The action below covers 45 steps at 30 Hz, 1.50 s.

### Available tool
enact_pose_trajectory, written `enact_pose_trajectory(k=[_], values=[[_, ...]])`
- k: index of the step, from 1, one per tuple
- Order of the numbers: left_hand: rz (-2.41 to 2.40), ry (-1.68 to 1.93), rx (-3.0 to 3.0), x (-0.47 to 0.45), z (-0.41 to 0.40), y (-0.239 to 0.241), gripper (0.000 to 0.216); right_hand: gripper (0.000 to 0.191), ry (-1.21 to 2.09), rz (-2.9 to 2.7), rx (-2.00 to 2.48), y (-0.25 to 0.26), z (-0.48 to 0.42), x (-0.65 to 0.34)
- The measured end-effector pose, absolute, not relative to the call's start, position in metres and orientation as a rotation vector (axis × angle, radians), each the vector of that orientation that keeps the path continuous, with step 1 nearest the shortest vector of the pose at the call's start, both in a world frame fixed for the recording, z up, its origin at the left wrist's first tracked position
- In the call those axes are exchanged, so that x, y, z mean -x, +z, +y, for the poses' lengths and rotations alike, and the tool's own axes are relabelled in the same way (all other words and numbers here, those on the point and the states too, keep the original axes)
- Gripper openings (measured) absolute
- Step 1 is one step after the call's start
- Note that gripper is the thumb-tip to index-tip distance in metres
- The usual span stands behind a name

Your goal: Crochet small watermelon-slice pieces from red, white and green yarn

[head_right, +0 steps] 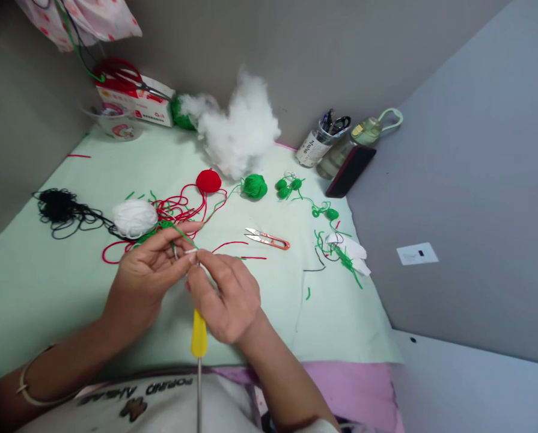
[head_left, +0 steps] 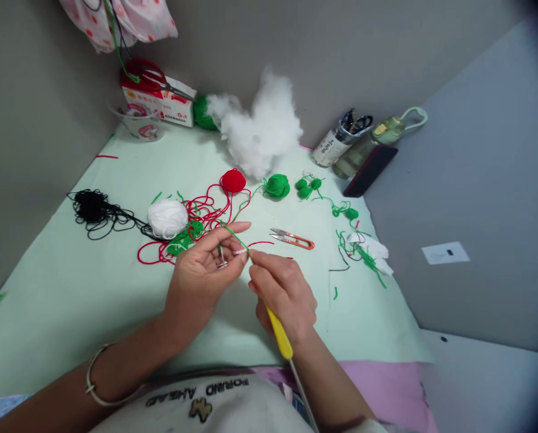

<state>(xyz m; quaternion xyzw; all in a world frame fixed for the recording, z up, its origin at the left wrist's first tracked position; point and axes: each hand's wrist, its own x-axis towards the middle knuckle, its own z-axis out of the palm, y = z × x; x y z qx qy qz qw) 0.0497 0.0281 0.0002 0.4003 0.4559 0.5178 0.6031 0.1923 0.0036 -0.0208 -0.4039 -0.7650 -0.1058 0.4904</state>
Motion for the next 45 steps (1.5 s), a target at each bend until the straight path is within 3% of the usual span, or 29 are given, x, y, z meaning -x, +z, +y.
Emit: enact_pose_trajectory(k=[4, 9, 13, 16, 20, 25, 32, 39, 45], values=[[1.113, 1.195, -0.953, -0.052, 0.025, 0.005, 0.040, 0.032, -0.230, -1.858, 1.015, -0.031, 0.004, -0.195], [0.825, 0.979, -0.591, -0.050, 0.029, 0.005, 0.046, 0.050, -0.077, -1.807, 1.073, -0.036, 0.003, -0.200], [0.739, 0.892, -0.446, -0.042, 0.039, 0.004, 0.035, 0.035, 0.114, -1.692, 1.009, -0.020, 0.004, -0.203], [0.752, 0.941, -0.496, -0.037, 0.044, 0.004, 0.029, 0.021, 0.455, -1.418, 1.050, -0.004, 0.005, -0.203], [0.743, 0.935, -0.633, -0.035, 0.043, 0.006, 0.027, 0.017, 0.811, -1.158, 1.009, 0.005, 0.008, -0.202], [0.746, 0.925, -0.699, -0.040, 0.039, 0.007, 0.031, 0.015, 0.673, -1.310, 1.093, 0.001, 0.013, -0.197], [0.693, 0.917, -0.517, -0.046, 0.043, -0.001, 0.032, 0.033, 0.155, -1.714, 1.083, -0.014, 0.009, -0.198], [0.736, 0.959, -0.479, -0.040, 0.047, 0.000, 0.029, 0.018, 0.725, -1.243, 1.066, -0.002, 0.016, -0.203], [0.749, 0.955, -0.629, -0.044, 0.040, 0.002, 0.029, 0.015, 0.837, -1.177, 1.077, -0.004, 0.018, -0.204]])
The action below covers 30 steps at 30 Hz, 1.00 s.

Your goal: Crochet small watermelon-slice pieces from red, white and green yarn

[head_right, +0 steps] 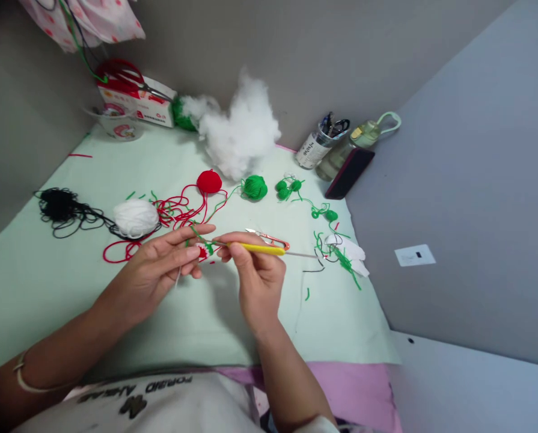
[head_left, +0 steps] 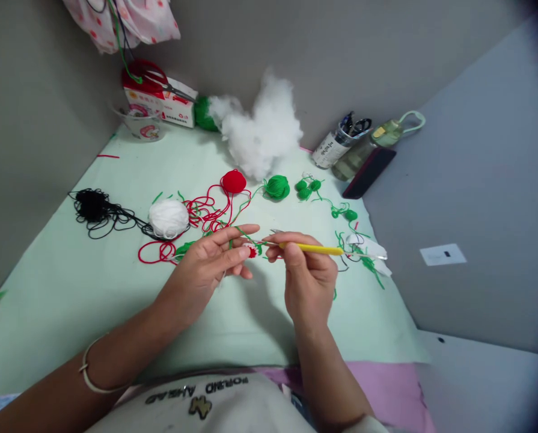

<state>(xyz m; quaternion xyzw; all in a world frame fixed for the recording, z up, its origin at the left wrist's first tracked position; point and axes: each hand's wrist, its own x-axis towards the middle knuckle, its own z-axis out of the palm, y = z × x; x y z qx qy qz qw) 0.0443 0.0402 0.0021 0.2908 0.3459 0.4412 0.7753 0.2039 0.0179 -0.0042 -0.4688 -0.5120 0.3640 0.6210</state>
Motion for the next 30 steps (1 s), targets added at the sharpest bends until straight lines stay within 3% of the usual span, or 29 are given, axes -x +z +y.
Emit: enact_pose_trajectory(k=[8, 12, 16, 21, 23, 30], values=[[0.824, 0.966, -0.672, -0.040, 0.041, 0.004, 0.031, 0.019, 0.897, -1.166, 1.043, 0.000, 0.014, -0.206], [0.884, 0.989, -0.790, -0.040, 0.039, 0.002, 0.032, 0.018, 0.686, -1.347, 1.085, 0.005, 0.008, -0.204], [0.968, 1.062, -0.855, -0.044, 0.035, 0.003, 0.031, 0.030, 0.332, -1.668, 1.029, -0.002, 0.003, -0.202], [0.853, 1.028, -0.729, -0.047, 0.033, 0.003, 0.046, 0.040, -0.028, -1.846, 1.091, -0.017, 0.003, -0.200], [0.778, 0.925, -0.614, -0.044, 0.036, 0.000, 0.047, 0.038, 0.013, -1.810, 1.087, -0.017, 0.004, -0.201], [0.694, 0.866, -0.560, -0.038, 0.042, 0.000, 0.033, 0.018, 0.655, -1.311, 1.027, -0.001, 0.012, -0.202]])
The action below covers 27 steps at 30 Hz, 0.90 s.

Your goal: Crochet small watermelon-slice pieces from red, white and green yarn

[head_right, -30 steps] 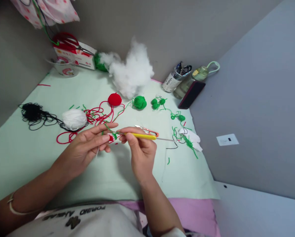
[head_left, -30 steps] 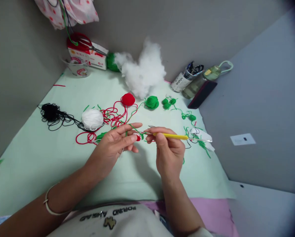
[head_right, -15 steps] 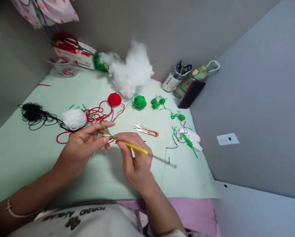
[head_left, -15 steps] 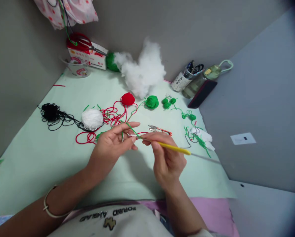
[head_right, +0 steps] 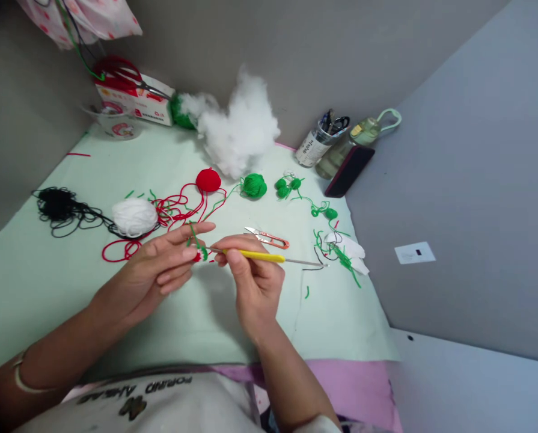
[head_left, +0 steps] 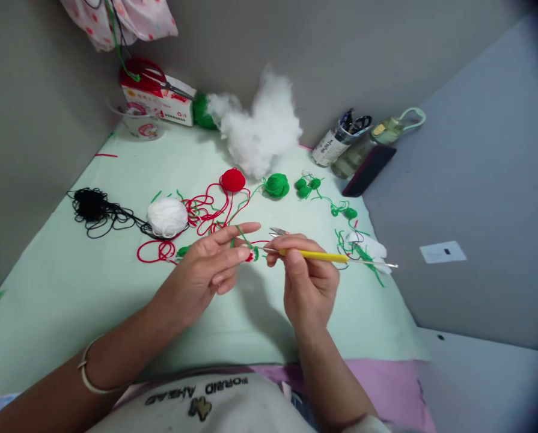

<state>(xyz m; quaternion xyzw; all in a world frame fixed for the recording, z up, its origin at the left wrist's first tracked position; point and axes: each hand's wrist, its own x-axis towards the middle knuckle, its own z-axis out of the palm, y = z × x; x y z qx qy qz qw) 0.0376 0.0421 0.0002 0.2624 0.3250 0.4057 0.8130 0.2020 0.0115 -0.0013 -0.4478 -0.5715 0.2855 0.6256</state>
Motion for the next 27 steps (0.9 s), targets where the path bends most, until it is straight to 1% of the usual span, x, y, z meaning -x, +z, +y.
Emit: enact_pose_trajectory(k=[3, 6, 9, 11, 14, 16, 20, 24, 27], values=[[0.718, 0.894, -0.646, -0.043, 0.038, 0.001, 0.029, 0.019, 0.577, -1.423, 1.024, -0.003, 0.013, -0.199], [0.734, 0.950, -0.607, -0.047, 0.036, 0.000, 0.033, 0.028, 0.371, -1.598, 1.039, -0.008, 0.010, -0.200], [0.680, 0.875, -0.487, -0.045, 0.039, -0.001, 0.032, 0.034, 0.217, -1.732, 1.042, -0.008, 0.008, -0.205], [0.659, 0.845, -0.412, -0.042, 0.042, 0.000, 0.029, 0.029, 0.309, -1.596, 1.053, -0.006, 0.009, -0.208], [0.677, 0.899, -0.398, -0.040, 0.043, 0.000, 0.024, 0.020, 0.626, -1.297, 1.034, -0.002, 0.012, -0.209], [0.685, 0.920, -0.475, -0.042, 0.042, 0.000, 0.023, 0.017, 0.743, -1.261, 1.011, -0.001, 0.014, -0.207], [0.715, 0.921, -0.620, -0.046, 0.037, -0.002, 0.023, 0.014, 0.816, -1.225, 1.047, -0.004, 0.015, -0.206], [0.746, 0.921, -0.642, -0.044, 0.037, -0.002, 0.022, 0.017, 0.973, -1.097, 0.997, -0.006, 0.015, -0.211], [0.777, 0.935, -0.674, -0.042, 0.038, -0.001, 0.022, 0.019, 0.955, -1.132, 0.991, -0.003, 0.014, -0.211]])
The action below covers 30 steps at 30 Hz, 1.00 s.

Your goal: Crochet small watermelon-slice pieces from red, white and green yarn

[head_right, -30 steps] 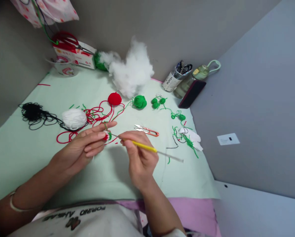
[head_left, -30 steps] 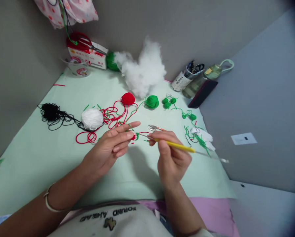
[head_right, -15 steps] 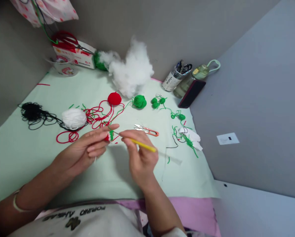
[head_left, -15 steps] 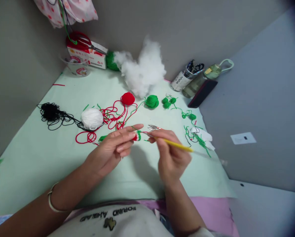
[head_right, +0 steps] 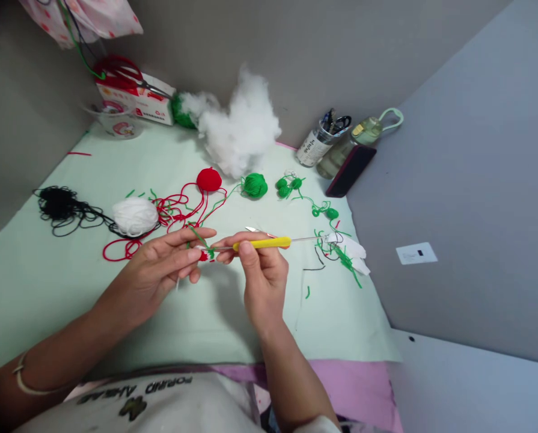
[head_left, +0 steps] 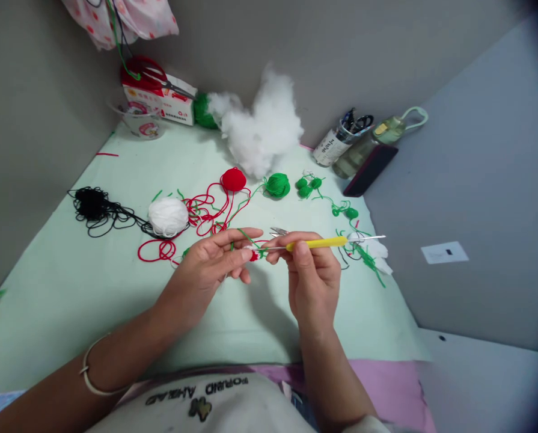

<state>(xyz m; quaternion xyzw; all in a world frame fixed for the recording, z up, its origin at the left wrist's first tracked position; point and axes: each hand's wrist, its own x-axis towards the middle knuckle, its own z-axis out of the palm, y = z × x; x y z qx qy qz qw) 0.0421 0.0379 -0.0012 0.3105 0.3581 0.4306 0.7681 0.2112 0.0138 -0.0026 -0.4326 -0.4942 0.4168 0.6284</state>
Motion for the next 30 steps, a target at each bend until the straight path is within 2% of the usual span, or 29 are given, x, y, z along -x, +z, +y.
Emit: enact_pose_trajectory(k=[3, 7, 12, 14, 18, 21, 26, 30], values=[[0.834, 0.971, -0.741, -0.043, 0.038, 0.000, 0.022, 0.019, 0.764, -1.290, 1.045, 0.001, 0.009, -0.208], [0.909, 1.075, -0.835, -0.048, 0.034, -0.001, 0.025, 0.028, 0.353, -1.621, 1.035, -0.003, 0.003, -0.203], [0.826, 1.022, -0.664, -0.050, 0.032, -0.001, 0.043, 0.029, -0.082, -1.862, 1.081, -0.014, 0.002, -0.201], [0.766, 0.915, -0.549, -0.046, 0.035, -0.001, 0.043, 0.027, -0.009, -1.803, 1.101, -0.013, 0.004, -0.203], [0.700, 0.857, -0.458, -0.039, 0.040, -0.001, 0.034, 0.021, 0.502, -1.397, 1.030, -0.005, 0.009, -0.205], [0.687, 0.862, -0.545, -0.041, 0.039, 0.001, 0.032, 0.018, 0.668, -1.305, 1.018, -0.001, 0.012, -0.203], [0.727, 0.936, -0.599, -0.048, 0.037, 0.002, 0.034, 0.025, 0.433, -1.532, 1.092, -0.005, 0.010, -0.201], [0.638, 0.834, -0.440, -0.046, 0.043, 0.001, 0.028, 0.032, 0.239, -1.686, 1.070, -0.008, 0.007, -0.206]])
